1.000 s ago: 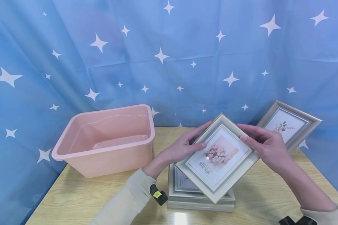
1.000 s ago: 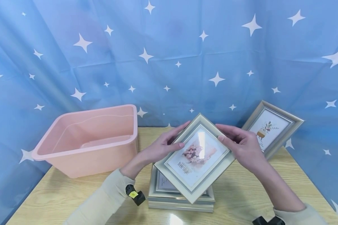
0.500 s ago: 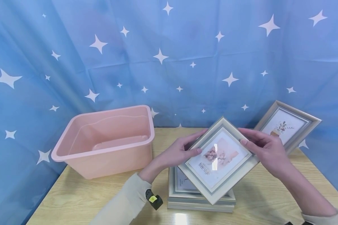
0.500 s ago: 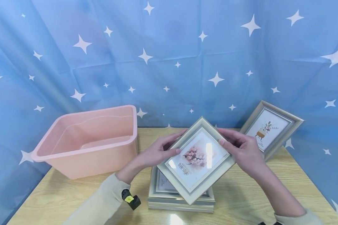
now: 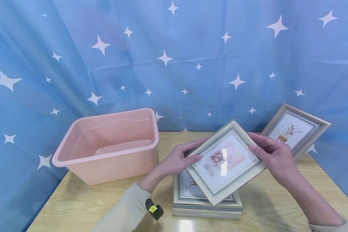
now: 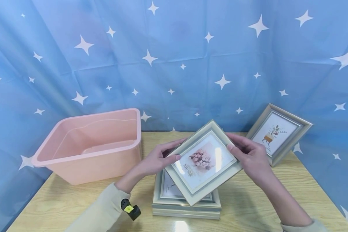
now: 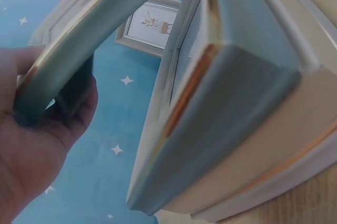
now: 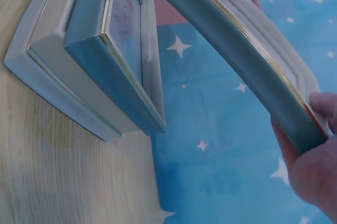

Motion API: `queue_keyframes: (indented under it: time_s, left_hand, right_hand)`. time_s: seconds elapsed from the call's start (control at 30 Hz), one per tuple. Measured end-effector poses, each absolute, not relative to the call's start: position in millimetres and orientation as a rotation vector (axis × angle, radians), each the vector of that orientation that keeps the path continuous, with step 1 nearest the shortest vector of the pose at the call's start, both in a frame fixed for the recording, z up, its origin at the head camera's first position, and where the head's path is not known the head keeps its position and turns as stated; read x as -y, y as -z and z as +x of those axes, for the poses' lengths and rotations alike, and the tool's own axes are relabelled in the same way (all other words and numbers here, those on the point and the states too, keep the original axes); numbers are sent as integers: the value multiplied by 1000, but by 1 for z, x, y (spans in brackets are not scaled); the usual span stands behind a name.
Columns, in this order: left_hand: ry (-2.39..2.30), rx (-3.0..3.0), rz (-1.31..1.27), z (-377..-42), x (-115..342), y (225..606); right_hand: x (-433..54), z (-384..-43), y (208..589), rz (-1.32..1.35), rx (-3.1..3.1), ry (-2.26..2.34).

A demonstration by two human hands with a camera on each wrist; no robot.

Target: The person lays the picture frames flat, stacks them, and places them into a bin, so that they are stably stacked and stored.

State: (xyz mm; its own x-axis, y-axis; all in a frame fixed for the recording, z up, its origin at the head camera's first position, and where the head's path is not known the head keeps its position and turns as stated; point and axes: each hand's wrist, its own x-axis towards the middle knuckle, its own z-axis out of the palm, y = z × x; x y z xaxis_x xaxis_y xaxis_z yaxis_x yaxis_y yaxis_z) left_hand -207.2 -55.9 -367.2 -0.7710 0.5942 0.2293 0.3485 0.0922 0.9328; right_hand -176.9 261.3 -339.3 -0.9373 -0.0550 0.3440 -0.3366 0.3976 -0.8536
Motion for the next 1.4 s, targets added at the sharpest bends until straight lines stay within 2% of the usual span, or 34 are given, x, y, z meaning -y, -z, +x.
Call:
queue_keyframes:
  time_s: [0.33, 0.53, 0.83, 1.1, 1.4]
  left_hand:
    - [-1861, -2193, 798, -208, 63, 374]
    - [-1862, -2424, 673, -210, 64, 379]
    - [-1759, -2622, 500, -216, 67, 389]
    - [-1638, -2644, 528, -220, 69, 396]
    - [-1612, -2634, 538, -219, 71, 404]
  right_hand:
    - [-260, -173, 346, 206, 2422, -1658]
    - [-249, -161, 355, 81, 2542, -1709]
    - [-234, -138, 374, 113, 2785, -1457]
    - [-229, -125, 390, 162, 2838, -1214]
    - [-224, -120, 399, 198, 2795, -1169]
